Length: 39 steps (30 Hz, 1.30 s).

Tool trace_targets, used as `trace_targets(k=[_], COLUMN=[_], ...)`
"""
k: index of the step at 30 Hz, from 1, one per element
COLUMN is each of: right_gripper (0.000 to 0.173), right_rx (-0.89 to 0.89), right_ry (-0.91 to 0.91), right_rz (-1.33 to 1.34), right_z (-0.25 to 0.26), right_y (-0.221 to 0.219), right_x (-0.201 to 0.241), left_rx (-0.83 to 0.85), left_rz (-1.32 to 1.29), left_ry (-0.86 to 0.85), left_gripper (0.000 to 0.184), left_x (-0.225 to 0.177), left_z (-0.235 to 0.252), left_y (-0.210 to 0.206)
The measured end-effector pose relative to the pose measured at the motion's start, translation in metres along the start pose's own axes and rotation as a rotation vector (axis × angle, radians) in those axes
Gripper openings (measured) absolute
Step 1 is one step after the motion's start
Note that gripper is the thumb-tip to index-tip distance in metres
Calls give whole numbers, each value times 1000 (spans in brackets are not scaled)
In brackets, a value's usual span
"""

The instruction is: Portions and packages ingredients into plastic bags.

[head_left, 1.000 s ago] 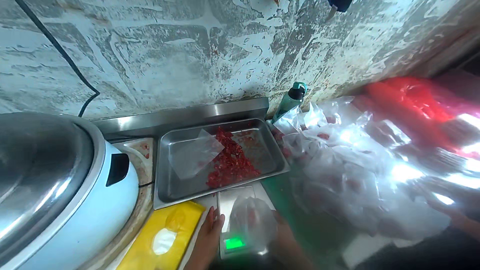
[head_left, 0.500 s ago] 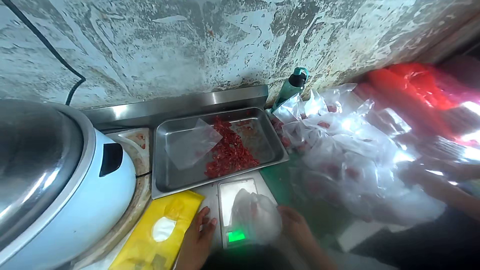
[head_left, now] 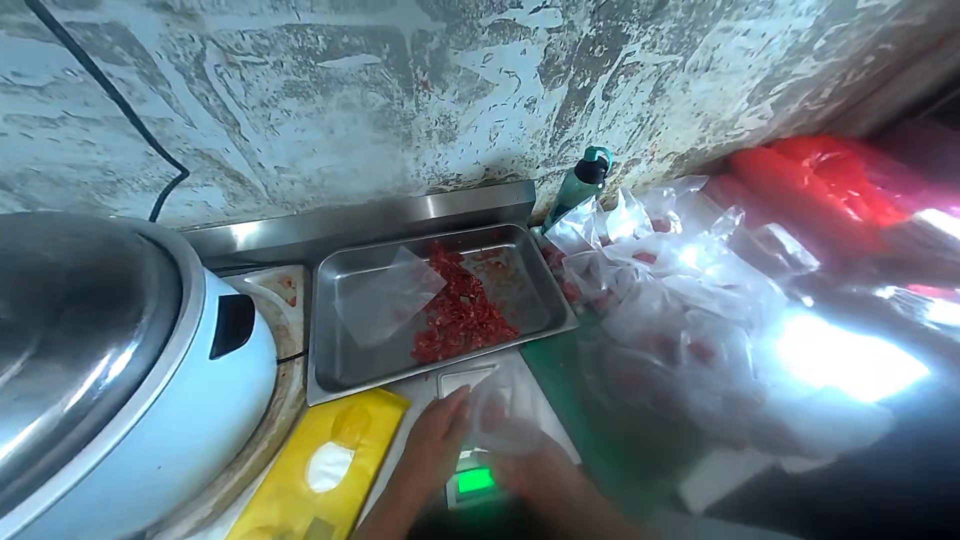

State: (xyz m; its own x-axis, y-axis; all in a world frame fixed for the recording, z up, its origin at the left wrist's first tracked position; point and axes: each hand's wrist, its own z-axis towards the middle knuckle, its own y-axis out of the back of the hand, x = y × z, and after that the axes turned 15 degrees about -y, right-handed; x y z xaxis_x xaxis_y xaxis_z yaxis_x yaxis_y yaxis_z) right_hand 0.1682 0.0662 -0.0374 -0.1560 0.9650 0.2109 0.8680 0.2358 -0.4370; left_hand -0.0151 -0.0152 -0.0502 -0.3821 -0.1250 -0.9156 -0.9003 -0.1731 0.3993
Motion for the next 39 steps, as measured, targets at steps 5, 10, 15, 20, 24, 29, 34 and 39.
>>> trace_targets(k=[5, 10, 15, 20, 24, 29, 34, 39], right_gripper=[24, 26, 25, 33, 23, 18, 14, 11], right_rx=[-264, -488, -534, -578, -628, -580, -548, -470], right_ry=[121, 483, 485, 292, 337, 610, 753, 765], right_rz=[-473, -813, -1396, -1852, -1827, -1566, -1387, -1248], right_z=[-22, -12, 38, 110, 97, 39, 17, -18], right_y=[17, 27, -36, -70, -83, -79, -70, -56], right_x=[21, 106, 170, 176, 176, 186, 186, 183], left_rx=[-165, -273, -294, -435, -505, -537, -467, -404], left_rz=[-74, -80, -16, -43, -45, -78, -32, 44], left_ry=[-37, 64, 149, 166, 242, 269, 197, 96], left_gripper=[43, 36, 37, 36, 38, 37, 35, 34], left_x=[21, 43, 51, 53, 57, 62, 67, 58], left_z=[-26, -79, -116, -136, -160, -180, -167, -139], left_y=[15, 31, 35, 33, 38, 42, 54, 69])
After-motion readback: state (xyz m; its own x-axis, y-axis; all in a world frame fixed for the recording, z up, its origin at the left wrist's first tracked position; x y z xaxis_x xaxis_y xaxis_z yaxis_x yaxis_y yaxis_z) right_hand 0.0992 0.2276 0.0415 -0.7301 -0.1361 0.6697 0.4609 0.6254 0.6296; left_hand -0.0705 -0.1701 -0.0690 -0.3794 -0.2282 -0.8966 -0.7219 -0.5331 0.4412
